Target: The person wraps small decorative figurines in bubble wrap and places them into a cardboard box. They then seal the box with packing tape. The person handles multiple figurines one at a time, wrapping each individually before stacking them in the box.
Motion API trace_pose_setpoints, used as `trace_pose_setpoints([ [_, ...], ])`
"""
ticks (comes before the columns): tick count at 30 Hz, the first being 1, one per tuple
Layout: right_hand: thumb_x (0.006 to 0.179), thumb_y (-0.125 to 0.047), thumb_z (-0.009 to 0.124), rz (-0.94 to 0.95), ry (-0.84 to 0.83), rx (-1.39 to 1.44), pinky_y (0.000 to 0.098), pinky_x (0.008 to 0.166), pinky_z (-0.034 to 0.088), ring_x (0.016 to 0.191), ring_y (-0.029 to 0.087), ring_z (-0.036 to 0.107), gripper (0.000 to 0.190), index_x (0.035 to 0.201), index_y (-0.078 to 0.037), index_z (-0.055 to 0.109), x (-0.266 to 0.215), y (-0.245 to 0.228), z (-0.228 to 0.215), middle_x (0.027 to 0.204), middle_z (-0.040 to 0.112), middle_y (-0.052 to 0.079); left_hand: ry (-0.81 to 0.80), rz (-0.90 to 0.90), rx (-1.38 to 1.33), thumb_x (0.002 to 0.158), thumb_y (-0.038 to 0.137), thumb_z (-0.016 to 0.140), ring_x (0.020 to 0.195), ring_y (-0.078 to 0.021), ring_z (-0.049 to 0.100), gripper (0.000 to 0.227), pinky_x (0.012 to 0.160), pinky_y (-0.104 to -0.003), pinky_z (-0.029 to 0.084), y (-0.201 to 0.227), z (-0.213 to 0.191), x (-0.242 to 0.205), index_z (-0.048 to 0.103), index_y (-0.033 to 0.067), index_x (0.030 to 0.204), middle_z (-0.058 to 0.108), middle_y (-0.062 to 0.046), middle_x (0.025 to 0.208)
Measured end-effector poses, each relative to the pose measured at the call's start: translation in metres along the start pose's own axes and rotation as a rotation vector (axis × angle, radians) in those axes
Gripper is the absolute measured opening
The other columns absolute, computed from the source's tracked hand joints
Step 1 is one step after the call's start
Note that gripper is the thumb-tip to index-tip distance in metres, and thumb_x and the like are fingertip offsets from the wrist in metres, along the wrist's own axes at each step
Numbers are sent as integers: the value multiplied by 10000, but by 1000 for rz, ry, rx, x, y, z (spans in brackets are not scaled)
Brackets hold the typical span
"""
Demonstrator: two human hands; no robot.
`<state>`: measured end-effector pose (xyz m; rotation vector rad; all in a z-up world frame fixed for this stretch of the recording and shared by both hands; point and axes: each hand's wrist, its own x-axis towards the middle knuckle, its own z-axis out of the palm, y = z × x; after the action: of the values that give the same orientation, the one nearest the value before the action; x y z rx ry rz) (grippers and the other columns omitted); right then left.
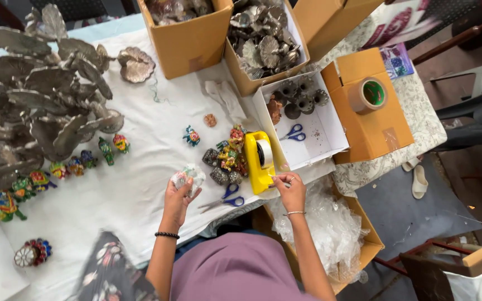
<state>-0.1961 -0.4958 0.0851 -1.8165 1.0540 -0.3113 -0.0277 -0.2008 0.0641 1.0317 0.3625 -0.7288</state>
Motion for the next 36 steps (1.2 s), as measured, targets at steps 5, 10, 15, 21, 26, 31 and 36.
trace_pose_setpoints([
  [5,882,-108,774,278,-140,367,258,702,588,748,135,711,279,1110,40,708,-7,36,-9,861,753,86,14,19,-57,907,135,692,1109,-220,673,513,939,-442,609,-5,-2,-5,465,79,1363,644,-81,1268],
  [10,840,-38,785,353,-126,478,289,698,596,727,176,710,527,1268,7,480,-14,47,-10,856,740,150,28,4,-75,908,146,692,1102,-225,680,514,936,-434,606,-8,0,-7,467,84,1367,645,-84,1271],
  [15,817,-24,808,306,-134,511,301,722,612,750,201,734,557,1135,-32,351,-6,89,0,876,753,185,4,-16,-93,923,167,676,1103,-237,689,491,933,-425,597,-1,10,-8,459,95,1357,642,-88,1275],
  [21,820,11,818,86,34,-108,338,697,575,767,223,705,392,1014,-29,480,-16,73,0,864,740,182,-25,2,-121,954,170,661,1125,-215,666,458,969,-458,584,-27,-9,12,455,89,1355,617,-78,1275],
  [26,807,-13,831,22,-180,55,315,746,592,812,196,722,349,989,-27,533,-38,52,14,865,753,142,-30,21,-136,952,166,642,1118,-211,664,442,963,-468,587,-19,-3,2,468,105,1353,622,-64,1261],
  [31,773,-10,818,101,-467,455,283,795,581,897,156,717,397,1024,-77,518,-31,-48,97,989,741,70,-56,18,-164,968,183,619,1108,-216,683,400,961,-439,591,-19,23,-3,498,101,1340,654,-75,1264],
  [36,847,-29,833,-139,-532,539,274,954,498,1034,139,674,412,1097,-64,507,-12,-63,167,953,765,97,-99,38,-234,1017,231,586,1097,-177,657,376,948,-418,593,-17,28,-12,494,101,1357,632,-62,1268],
])
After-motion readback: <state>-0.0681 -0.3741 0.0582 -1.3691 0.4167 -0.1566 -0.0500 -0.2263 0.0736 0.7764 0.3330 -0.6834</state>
